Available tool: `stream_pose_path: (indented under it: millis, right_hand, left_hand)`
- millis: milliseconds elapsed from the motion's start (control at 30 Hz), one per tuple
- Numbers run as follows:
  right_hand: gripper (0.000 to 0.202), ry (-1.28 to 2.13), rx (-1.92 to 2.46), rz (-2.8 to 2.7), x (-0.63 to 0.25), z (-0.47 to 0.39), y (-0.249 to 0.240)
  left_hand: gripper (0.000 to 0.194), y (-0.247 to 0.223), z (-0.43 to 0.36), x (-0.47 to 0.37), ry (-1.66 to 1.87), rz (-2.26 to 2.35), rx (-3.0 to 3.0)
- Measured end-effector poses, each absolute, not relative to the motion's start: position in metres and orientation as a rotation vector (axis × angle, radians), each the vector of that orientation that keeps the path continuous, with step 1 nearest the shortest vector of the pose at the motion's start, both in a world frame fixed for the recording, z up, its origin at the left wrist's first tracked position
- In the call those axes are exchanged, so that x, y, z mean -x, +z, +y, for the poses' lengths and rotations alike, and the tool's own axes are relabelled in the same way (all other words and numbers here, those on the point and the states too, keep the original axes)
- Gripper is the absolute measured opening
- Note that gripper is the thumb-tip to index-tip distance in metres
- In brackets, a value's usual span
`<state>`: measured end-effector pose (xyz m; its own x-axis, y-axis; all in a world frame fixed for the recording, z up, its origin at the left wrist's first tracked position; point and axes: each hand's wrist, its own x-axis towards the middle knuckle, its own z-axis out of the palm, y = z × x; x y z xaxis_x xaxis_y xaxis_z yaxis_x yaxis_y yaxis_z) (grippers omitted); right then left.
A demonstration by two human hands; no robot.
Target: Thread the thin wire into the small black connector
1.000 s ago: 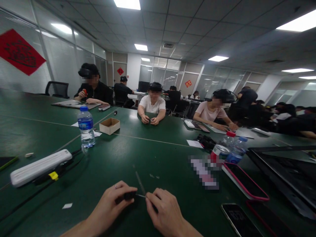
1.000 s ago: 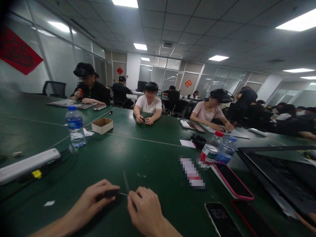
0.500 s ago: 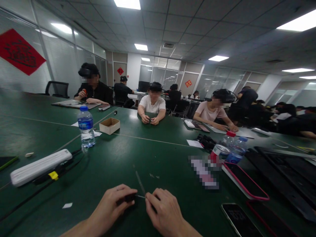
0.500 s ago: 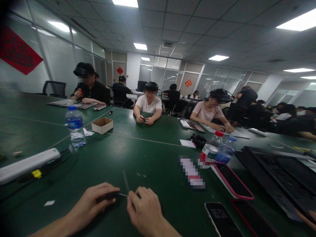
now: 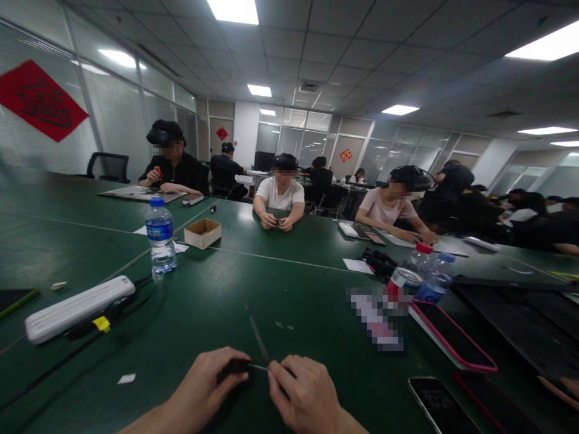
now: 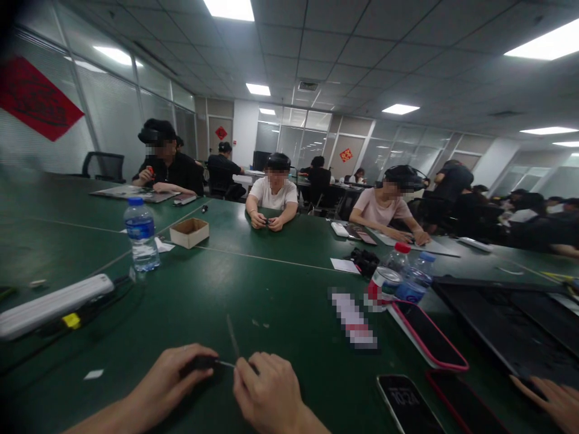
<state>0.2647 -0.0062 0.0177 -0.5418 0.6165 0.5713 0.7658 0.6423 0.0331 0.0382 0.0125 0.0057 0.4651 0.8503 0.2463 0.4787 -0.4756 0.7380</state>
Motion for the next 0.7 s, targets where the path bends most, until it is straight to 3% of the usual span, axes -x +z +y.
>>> stream_pose_path:
  millis: [233, 467, 700]
  right_hand:
    - [0.017, -0.427, 0.670, -2.319, -0.249, -0.015, 0.010]
    - [0.018, -0.332, 1.014, -2.318, -0.262, -0.002, 0.011]
    - [0.014, -0.391, 1.031, -2.283, -0.266, 0.007, -0.001]
  left_hand:
    - [0.024, 0.009, 0.019, -0.040, 0.831, 1.179, -1.978]
    - [0.033, 0.007, 0.018, -0.041, 0.809, 1.170, -1.797]
    - [0.030, 0.009, 0.020, -0.042, 0.845, 1.152, -1.928]
